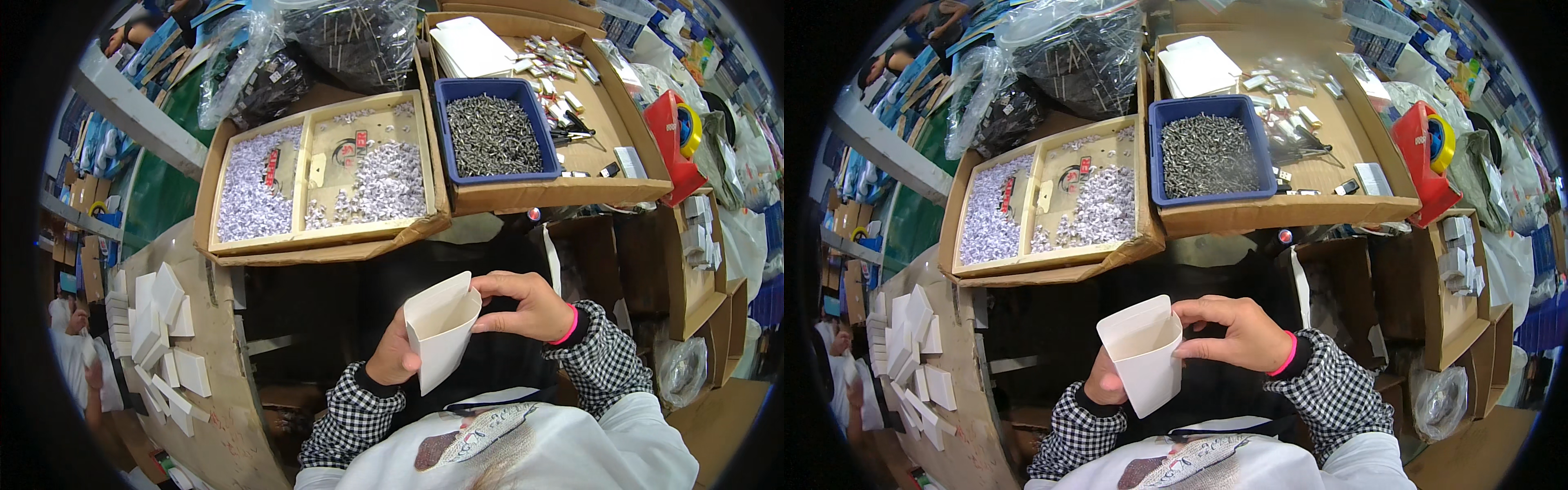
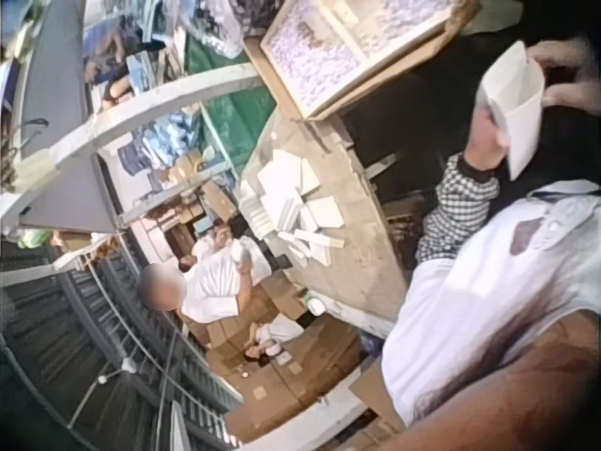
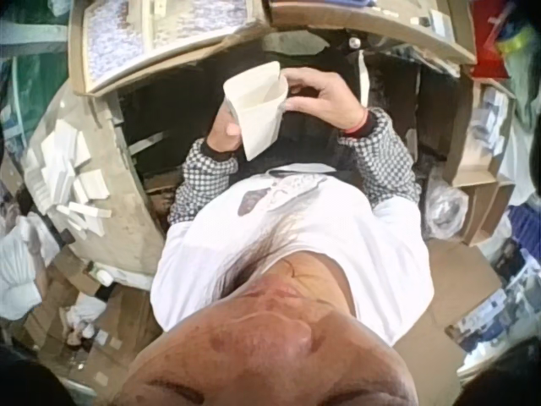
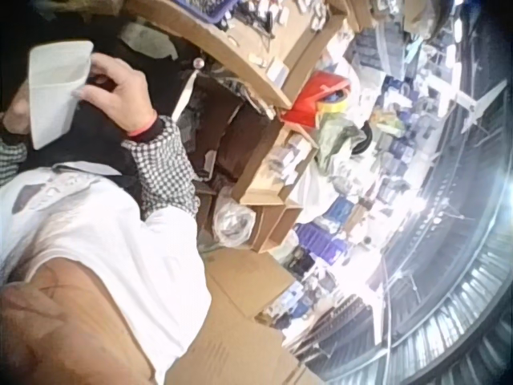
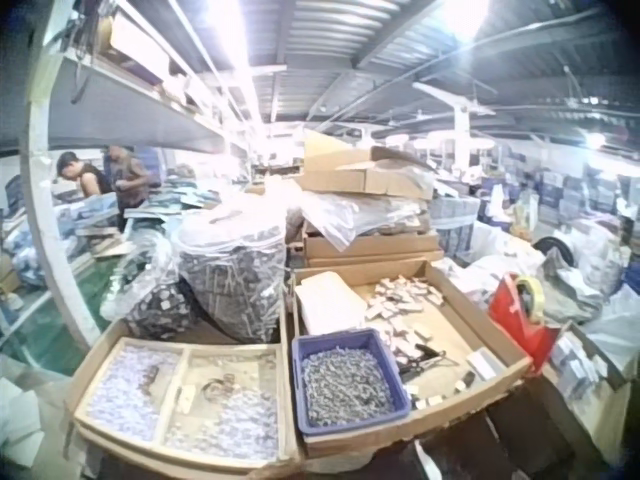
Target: The person assembles small electronic components into white boxes. They pick up components from trays, place them into the boxes, and seal the boxes with tape. The process is repeated multiple times throughout the video.
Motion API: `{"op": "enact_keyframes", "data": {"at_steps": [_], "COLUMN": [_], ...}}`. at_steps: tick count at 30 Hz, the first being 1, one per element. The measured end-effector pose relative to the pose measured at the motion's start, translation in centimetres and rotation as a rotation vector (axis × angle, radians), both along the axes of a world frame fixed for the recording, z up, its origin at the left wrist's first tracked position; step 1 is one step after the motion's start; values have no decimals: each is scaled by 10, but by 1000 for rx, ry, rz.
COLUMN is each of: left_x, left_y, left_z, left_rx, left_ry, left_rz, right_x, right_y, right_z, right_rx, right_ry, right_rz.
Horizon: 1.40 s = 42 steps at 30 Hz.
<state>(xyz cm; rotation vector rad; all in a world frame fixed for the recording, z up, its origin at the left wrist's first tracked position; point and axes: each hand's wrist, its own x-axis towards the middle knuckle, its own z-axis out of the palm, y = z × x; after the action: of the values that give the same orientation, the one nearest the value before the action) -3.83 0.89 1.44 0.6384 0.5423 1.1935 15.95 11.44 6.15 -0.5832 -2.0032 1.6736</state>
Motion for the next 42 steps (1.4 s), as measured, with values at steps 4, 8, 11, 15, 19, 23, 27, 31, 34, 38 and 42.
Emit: {"op": "enact_keyframes", "data": {"at_steps": [4, 8, 11, 15, 19, 23, 27, 31, 34, 38, 42], "left_x": [4, 11, 14, 27, 34, 29, 27, 26, 19, 11, 10], "left_y": [-7, -14, -20, -29, -32, -34, -36, -27, -18, -9, -5], "left_z": [-11, -20, -22, -23, -25, -22, -14, -7, 1, 10, 11], "left_rx": [-23, -90, -242, -369, -196, -136, -87, -67, -90, -218, -222], "left_ry": [-7, -6, -4, 96, 333, 654, 803, 576, 507, 393, 355], "left_rz": [24, 111, 139, 349, 466, 340, 251, 257, 204, 95, -6], "right_x": [6, 15, 22, 20, 18, 29, 38, 35, 33, 34, 37], "right_y": [-7, -9, -18, -38, -51, -53, -50, -48, -44, -37, -36], "right_z": [-10, -17, -24, -39, -46, -42, -45, -50, -48, -39, -29], "right_rx": [-125, -161, -354, -499, -336, -321, -252, -350, -517, -485, -389], "right_ry": [3, -78, -93, -34, 8, -177, -197, 29, 129, -16, -94], "right_rz": [-69, -116, -191, -319, -458, -407, -322, -307, -304, -228, -246]}}
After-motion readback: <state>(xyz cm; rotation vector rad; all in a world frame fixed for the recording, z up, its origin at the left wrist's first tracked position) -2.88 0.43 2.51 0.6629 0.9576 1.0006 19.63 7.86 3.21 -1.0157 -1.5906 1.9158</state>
